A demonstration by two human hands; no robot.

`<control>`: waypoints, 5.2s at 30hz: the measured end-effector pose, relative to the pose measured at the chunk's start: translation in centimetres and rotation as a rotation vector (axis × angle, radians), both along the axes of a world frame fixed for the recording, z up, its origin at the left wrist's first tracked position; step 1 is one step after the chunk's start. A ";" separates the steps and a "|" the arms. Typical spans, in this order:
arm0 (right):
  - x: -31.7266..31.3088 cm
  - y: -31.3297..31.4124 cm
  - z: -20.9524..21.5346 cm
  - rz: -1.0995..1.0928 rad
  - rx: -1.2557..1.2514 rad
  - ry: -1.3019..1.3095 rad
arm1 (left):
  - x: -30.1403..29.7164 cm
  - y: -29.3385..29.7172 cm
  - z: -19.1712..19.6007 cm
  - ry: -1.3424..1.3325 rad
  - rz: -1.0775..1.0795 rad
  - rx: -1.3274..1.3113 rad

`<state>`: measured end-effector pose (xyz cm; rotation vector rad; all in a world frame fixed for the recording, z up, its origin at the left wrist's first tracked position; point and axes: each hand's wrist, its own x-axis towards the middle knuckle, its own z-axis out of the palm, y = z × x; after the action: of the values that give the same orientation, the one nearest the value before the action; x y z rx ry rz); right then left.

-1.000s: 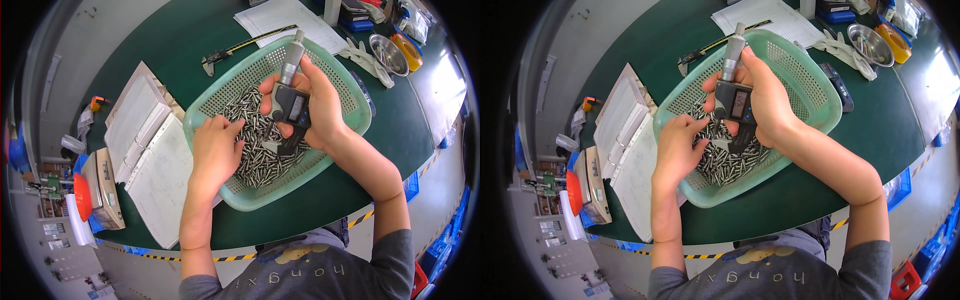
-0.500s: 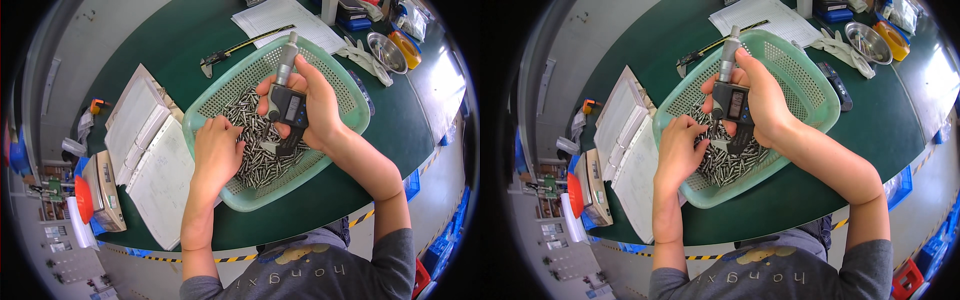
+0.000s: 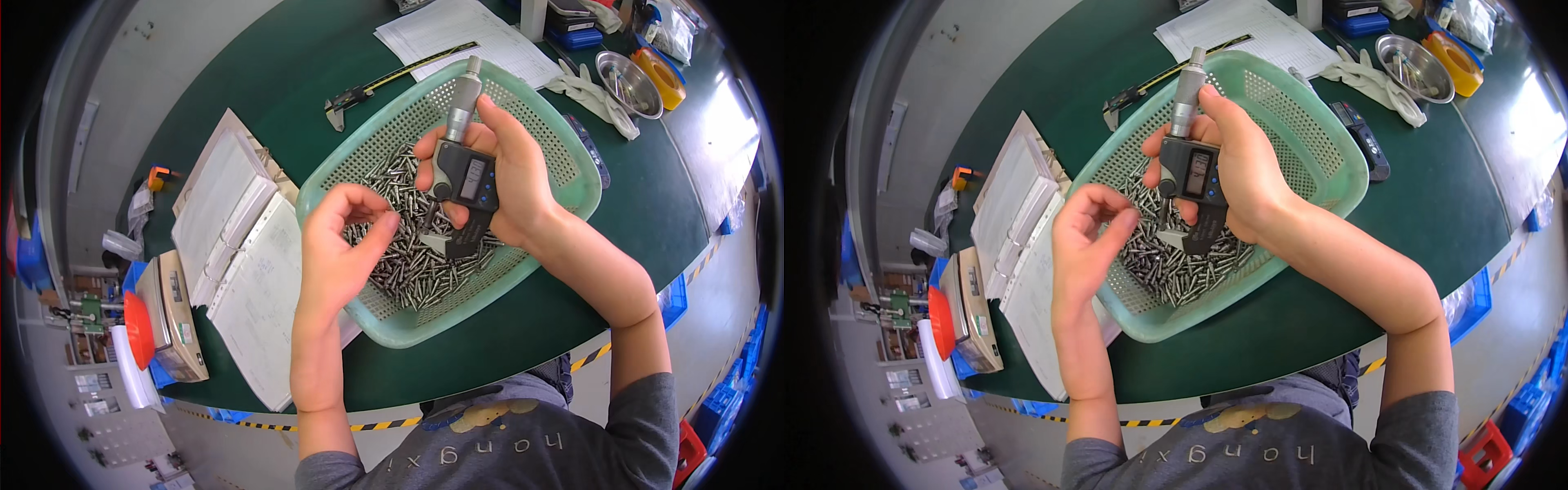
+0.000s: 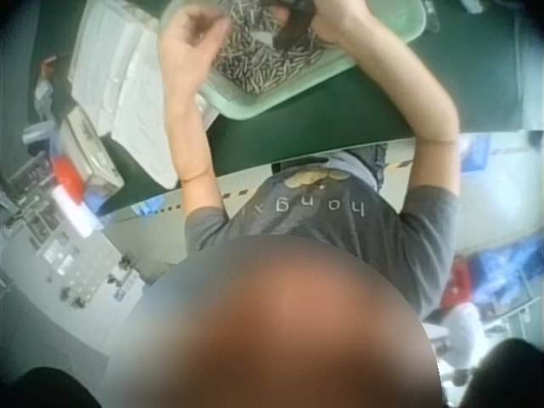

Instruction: Use a digital micrometer to measure the diameter of small metal screws from a basket.

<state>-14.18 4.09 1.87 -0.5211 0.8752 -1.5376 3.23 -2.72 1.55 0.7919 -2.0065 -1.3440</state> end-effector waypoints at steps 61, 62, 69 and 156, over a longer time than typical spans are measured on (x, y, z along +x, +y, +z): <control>0.2 0.2 0.6 0.005 -0.066 0.096 | 0.3 -0.5 -1.1 -0.883 0.106 -0.931; 0.2 0.2 0.6 0.009 -0.067 0.096 | 0.3 -0.6 -1.2 -0.884 0.109 -0.931; 0.1 0.2 0.5 0.026 -0.033 0.033 | 0.4 -1.1 -1.7 -0.822 0.100 -0.895; 0.1 0.1 0.6 -0.001 -0.009 0.037 | 0.6 -0.9 -1.5 -0.786 0.070 -0.836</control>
<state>-14.10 4.16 2.45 -0.5566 0.8975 -1.5376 3.88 -3.62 0.06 1.0211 -2.7542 -0.0160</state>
